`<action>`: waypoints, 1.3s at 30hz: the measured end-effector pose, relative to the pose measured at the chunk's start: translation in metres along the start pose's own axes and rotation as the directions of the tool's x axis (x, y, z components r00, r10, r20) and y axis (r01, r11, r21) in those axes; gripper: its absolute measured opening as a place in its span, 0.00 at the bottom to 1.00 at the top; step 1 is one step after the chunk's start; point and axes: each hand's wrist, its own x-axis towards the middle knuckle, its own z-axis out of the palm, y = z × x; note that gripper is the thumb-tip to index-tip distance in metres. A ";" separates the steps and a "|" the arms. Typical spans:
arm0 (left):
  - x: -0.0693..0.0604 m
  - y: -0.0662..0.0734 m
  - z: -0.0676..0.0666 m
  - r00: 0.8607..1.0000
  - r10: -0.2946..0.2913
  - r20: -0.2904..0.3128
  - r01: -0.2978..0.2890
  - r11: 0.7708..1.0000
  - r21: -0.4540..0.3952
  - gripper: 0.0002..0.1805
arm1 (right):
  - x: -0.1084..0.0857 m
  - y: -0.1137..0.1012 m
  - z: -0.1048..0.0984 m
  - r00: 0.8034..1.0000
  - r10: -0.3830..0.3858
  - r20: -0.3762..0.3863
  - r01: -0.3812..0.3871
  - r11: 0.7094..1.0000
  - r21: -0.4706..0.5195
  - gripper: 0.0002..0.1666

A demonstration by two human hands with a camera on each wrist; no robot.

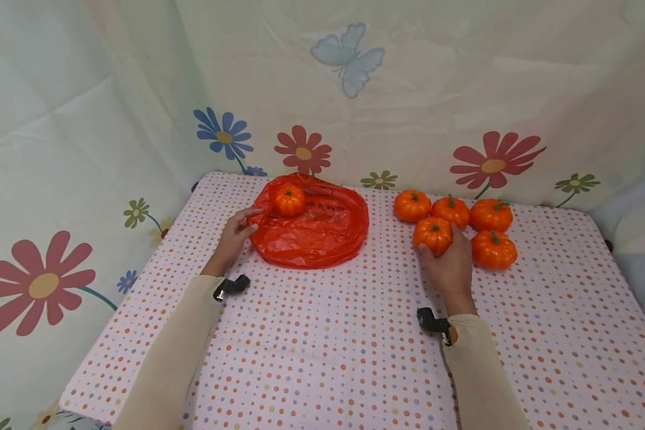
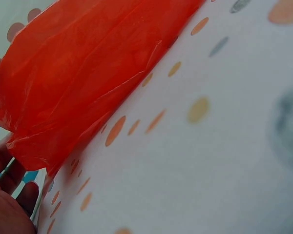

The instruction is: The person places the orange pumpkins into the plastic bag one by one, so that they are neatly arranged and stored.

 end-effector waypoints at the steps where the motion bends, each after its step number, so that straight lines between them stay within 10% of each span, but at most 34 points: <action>1: 0.000 0.000 0.000 1.000 -0.004 -0.001 0.004 1.000 0.003 0.21 | -0.001 -0.001 0.000 1.000 -0.010 -0.005 0.010 1.000 0.000 0.51; 18: 0.001 0.001 0.000 1.000 0.009 -0.005 -0.009 1.000 0.009 0.21 | -0.014 -0.038 0.001 0.995 -0.103 -0.006 0.103 0.994 0.045 0.51; 39: 0.001 -0.001 0.000 1.000 0.017 -0.016 -0.017 1.000 0.022 0.21 | -0.008 -0.118 0.051 0.929 -0.349 0.125 0.341 0.937 0.079 0.49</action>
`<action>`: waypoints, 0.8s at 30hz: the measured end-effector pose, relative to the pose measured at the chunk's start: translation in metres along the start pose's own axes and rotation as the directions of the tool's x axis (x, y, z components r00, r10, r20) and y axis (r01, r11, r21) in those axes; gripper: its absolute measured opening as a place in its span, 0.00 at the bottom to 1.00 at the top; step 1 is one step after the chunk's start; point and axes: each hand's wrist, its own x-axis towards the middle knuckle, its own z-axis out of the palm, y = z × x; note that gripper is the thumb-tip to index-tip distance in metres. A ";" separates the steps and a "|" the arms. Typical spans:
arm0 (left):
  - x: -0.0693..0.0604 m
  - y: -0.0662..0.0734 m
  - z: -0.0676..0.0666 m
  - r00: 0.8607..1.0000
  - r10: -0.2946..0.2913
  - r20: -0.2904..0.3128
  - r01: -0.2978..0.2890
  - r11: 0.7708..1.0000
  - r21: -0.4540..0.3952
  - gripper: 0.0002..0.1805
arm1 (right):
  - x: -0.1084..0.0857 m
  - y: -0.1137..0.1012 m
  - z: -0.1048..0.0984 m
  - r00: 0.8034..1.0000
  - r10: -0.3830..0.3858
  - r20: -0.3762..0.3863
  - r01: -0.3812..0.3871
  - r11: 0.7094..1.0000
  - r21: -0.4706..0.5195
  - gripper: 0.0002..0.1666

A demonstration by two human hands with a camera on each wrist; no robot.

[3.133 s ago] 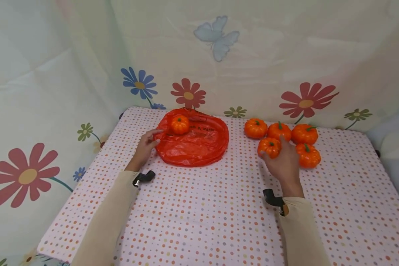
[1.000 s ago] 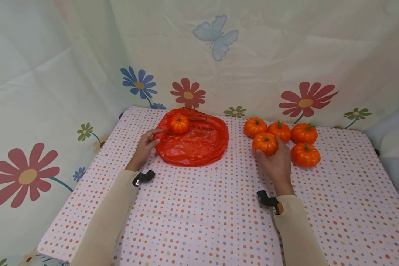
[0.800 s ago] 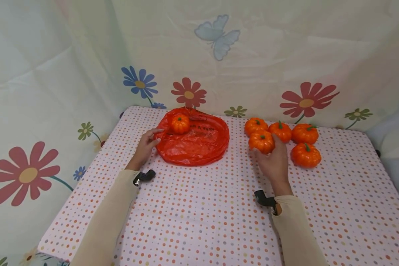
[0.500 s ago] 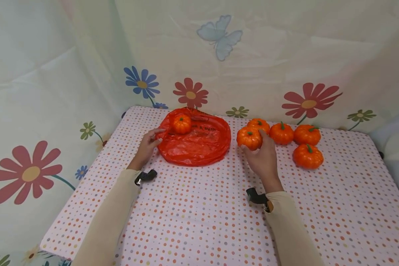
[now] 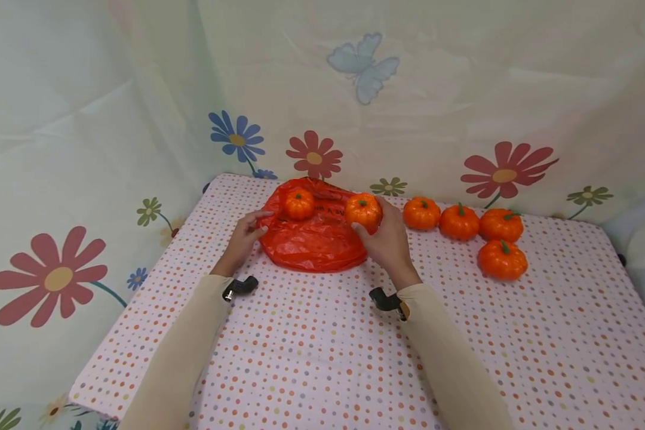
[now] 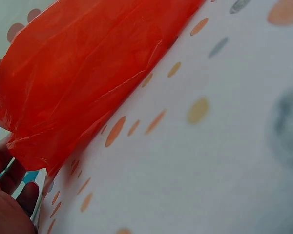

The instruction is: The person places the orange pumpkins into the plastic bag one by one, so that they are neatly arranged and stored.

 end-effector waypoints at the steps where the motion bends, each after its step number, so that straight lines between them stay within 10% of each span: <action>1: 0.000 0.000 0.000 1.000 0.000 0.002 0.000 1.000 0.005 0.21 | 0.002 -0.002 0.003 1.000 0.002 0.006 -0.002 1.000 0.001 0.49; 24: 0.000 0.001 0.000 1.000 -0.020 0.008 0.020 1.000 0.005 0.20 | 0.053 -0.018 0.055 0.990 0.072 0.125 -0.082 0.994 0.079 0.46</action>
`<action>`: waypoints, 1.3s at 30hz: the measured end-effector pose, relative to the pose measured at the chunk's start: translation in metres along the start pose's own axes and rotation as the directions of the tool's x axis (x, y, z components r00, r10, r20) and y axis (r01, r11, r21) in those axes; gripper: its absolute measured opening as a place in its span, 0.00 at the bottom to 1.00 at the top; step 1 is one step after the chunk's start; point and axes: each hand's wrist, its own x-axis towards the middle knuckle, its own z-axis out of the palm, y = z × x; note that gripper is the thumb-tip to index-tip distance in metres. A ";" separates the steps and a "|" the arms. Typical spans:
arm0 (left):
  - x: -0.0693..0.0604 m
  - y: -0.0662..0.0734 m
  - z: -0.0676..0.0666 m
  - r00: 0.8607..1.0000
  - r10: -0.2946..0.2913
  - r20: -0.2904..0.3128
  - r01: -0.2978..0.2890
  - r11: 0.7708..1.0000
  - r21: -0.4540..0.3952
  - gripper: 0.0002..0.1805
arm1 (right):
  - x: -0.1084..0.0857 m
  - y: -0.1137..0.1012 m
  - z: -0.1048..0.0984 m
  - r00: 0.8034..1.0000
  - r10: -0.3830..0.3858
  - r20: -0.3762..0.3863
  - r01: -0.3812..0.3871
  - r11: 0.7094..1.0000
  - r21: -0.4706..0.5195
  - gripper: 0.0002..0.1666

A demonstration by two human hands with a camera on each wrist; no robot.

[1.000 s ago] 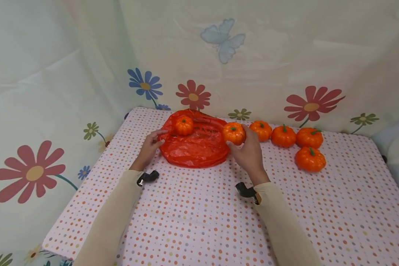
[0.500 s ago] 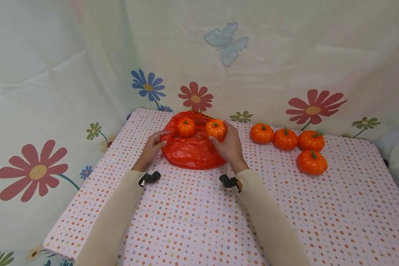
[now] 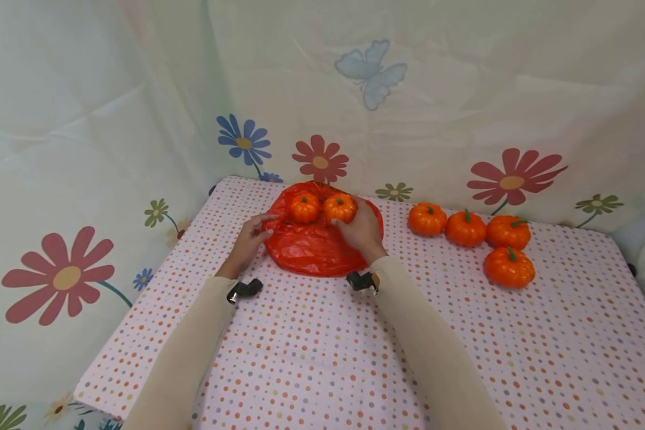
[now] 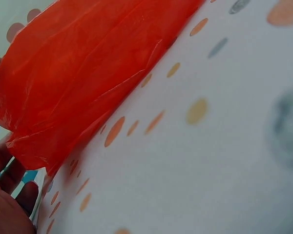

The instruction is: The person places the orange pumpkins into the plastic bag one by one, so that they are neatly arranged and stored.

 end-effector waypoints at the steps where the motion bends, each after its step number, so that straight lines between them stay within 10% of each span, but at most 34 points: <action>1: 0.000 -0.001 0.000 1.000 0.000 0.001 0.000 1.000 -0.001 0.20 | 0.002 0.000 0.001 1.000 0.007 0.003 -0.007 1.000 -0.001 0.46; 11: 0.001 -0.002 0.000 1.000 -0.011 0.004 0.011 1.000 0.003 0.20 | 0.013 0.005 0.014 0.999 0.034 0.019 -0.034 0.999 -0.028 0.47; 20: 0.012 -0.040 0.007 0.999 0.019 -0.036 -0.018 1.000 0.009 0.20 | 0.025 0.009 0.022 0.999 0.046 0.004 -0.046 0.997 -0.066 0.46; 39: 0.012 -0.038 0.006 1.000 0.009 -0.026 -0.009 1.000 -0.010 0.19 | 0.028 0.006 0.023 0.999 0.034 0.025 -0.030 0.988 -0.153 0.51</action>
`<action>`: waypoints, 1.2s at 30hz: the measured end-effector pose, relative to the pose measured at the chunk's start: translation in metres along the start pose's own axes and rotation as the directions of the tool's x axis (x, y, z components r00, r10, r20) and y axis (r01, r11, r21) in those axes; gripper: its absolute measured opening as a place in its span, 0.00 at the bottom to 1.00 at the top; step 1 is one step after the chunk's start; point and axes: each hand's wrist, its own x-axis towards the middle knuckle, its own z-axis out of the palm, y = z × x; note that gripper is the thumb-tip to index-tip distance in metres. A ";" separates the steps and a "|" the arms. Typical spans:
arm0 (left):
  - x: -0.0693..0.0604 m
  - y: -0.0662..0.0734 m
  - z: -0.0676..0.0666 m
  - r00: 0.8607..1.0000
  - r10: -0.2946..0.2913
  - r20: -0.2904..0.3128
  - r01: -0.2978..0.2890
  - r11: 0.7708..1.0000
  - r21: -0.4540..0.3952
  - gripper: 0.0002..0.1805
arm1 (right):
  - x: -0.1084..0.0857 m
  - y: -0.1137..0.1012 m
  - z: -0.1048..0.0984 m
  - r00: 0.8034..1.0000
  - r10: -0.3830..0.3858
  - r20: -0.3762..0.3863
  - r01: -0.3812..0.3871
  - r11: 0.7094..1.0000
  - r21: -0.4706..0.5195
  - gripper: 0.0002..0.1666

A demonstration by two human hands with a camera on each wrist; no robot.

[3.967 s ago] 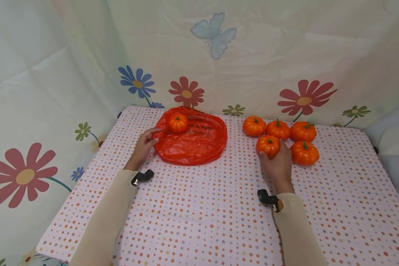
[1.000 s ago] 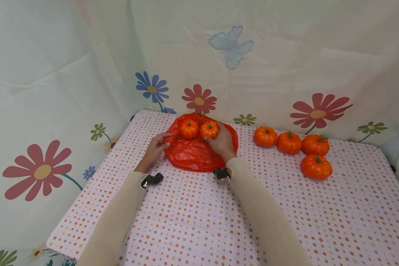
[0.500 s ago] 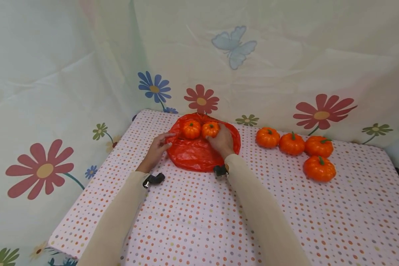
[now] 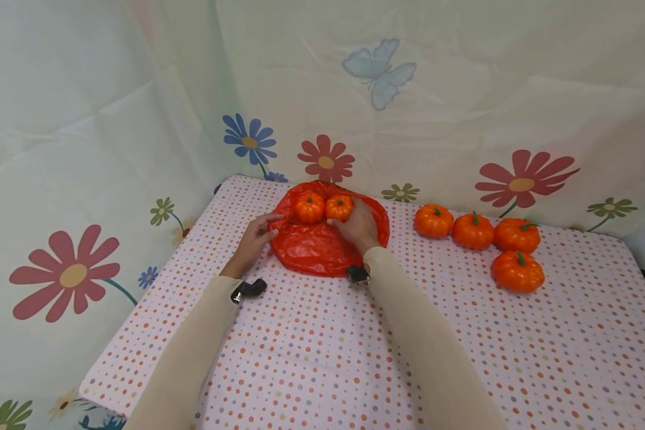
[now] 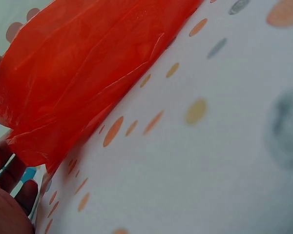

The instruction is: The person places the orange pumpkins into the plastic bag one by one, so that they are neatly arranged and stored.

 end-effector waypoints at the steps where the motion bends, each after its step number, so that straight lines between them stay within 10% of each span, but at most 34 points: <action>1: 0.000 0.000 0.001 1.000 -0.003 0.002 0.003 1.000 0.004 0.20 | -0.001 0.000 -0.002 1.000 0.003 0.010 -0.003 1.000 -0.004 0.52; 8: 0.001 0.003 0.004 1.000 -0.010 0.007 0.010 1.000 -0.003 0.20 | -0.014 -0.002 -0.028 0.996 -0.008 0.092 0.008 1.000 -0.004 0.49; 15: -0.010 0.037 0.001 0.998 -0.038 0.050 0.039 0.999 -0.010 0.21 | -0.054 0.006 -0.068 0.992 0.007 0.124 -0.007 1.000 0.001 0.50; 23: -0.013 0.042 -0.003 0.997 -0.059 0.041 0.059 0.998 0.001 0.21 | -0.113 0.053 -0.110 0.994 -0.032 -0.100 0.030 0.999 -0.019 0.43; 36: -0.014 0.038 -0.003 0.995 -0.099 0.025 0.098 0.995 0.019 0.21 | -0.175 0.161 -0.146 0.852 0.208 -0.480 -0.227 0.974 0.018 0.24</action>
